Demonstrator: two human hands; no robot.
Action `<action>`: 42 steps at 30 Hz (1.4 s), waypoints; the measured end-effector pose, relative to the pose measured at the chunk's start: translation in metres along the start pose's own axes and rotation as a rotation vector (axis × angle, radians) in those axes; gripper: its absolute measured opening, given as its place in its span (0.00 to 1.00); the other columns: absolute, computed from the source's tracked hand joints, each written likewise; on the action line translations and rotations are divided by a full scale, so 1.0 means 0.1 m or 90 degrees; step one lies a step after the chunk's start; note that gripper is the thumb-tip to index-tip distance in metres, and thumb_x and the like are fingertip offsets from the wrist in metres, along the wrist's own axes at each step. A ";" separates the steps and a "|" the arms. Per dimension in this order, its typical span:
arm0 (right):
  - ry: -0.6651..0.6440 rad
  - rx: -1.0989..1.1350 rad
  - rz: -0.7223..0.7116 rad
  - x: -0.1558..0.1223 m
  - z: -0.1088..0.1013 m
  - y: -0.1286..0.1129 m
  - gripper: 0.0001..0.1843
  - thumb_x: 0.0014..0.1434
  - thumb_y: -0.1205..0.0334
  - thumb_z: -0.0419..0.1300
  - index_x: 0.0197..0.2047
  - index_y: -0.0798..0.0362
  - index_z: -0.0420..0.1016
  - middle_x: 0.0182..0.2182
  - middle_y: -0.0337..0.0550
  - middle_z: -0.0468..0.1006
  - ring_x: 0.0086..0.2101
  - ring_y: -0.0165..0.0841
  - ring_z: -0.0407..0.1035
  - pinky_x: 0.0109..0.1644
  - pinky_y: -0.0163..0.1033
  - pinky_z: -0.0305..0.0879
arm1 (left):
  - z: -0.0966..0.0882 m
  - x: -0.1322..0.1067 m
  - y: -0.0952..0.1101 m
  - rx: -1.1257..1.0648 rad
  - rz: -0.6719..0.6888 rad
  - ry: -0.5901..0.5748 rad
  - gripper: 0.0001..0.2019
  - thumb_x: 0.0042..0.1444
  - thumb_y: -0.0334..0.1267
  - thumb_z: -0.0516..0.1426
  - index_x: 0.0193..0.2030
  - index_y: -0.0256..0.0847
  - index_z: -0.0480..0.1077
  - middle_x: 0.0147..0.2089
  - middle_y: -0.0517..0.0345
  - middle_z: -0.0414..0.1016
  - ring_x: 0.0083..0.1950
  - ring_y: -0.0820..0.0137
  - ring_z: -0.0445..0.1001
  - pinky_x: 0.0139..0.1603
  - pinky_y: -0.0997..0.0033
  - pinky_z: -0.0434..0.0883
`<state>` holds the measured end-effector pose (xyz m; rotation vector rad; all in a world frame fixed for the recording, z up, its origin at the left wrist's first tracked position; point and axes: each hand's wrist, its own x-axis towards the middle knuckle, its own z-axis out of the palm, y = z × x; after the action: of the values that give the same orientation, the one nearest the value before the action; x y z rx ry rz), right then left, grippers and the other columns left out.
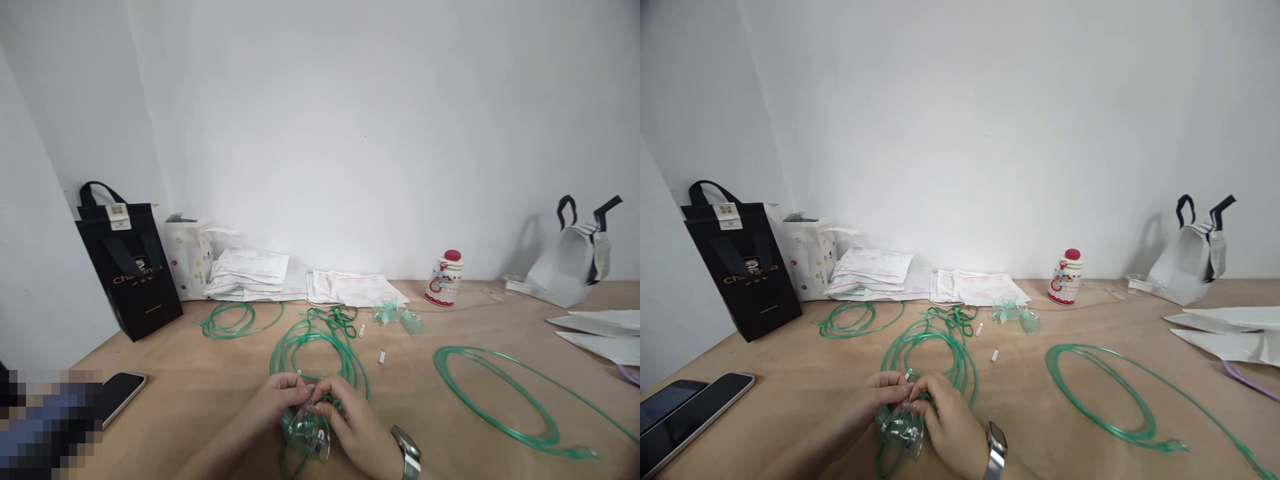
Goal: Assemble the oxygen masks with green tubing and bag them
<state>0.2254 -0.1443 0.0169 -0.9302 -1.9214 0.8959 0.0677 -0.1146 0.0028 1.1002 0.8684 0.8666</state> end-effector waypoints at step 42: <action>0.175 0.317 0.189 0.21 -0.02 0.33 0.19 0.44 0.46 0.60 0.32 0.53 0.65 0.21 0.36 0.72 0.20 0.29 0.66 0.27 0.36 0.61 | 0.01 -0.12 0.23 -0.295 0.063 0.069 0.10 0.48 0.41 0.58 0.26 0.35 0.69 0.26 0.60 0.69 0.28 0.74 0.67 0.31 0.75 0.65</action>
<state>0.2277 -0.1105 -0.0031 -0.9824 -1.2606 1.2722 0.0602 -0.1207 0.0269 0.6994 0.6589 1.1500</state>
